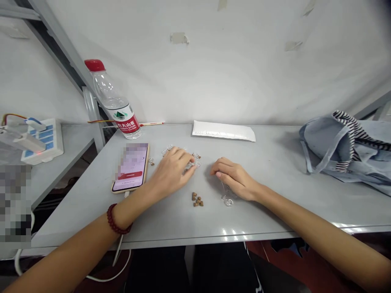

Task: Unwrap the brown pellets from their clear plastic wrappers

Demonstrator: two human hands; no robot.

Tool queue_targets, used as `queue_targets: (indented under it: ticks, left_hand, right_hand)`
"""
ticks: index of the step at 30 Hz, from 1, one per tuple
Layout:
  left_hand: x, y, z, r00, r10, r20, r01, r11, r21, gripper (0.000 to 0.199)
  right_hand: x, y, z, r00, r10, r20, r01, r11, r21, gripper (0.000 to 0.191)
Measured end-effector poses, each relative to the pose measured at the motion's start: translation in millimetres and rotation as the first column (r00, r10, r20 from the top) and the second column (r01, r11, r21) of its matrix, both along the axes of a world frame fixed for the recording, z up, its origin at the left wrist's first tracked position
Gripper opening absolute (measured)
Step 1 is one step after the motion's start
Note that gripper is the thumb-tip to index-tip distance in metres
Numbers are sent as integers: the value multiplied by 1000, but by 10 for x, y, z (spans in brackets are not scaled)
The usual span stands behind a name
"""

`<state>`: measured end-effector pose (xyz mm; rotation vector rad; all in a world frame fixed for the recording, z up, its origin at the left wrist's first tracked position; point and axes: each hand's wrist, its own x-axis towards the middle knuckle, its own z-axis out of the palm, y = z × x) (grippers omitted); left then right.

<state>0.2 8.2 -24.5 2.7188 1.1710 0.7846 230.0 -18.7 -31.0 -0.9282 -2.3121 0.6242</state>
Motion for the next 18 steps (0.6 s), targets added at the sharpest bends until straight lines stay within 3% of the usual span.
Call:
queue_targets:
  ticks: [4,10,14,18]
  left_hand:
    - [-17,68,-70,986,74,-149,-67,997,47,19]
    - [35,81,-106,984,29,-176,-23,999,36,15]
    - [49,53,-55,997,-44,-66,42,999,-27,12]
    - [101,-61,27,975,-152,160,172,977,-123,9]
  right_hand:
    - [-9,-13,0,1000,-20,13,20,1000,-4,26]
    - [-30,-35,22,998,-39,48,38,999,9,28]
    - [-32,-25,-15,991,-128,39,127,991,36,25]
    - [-79,-33,-35,990,-132,-47,136,986,101,39]
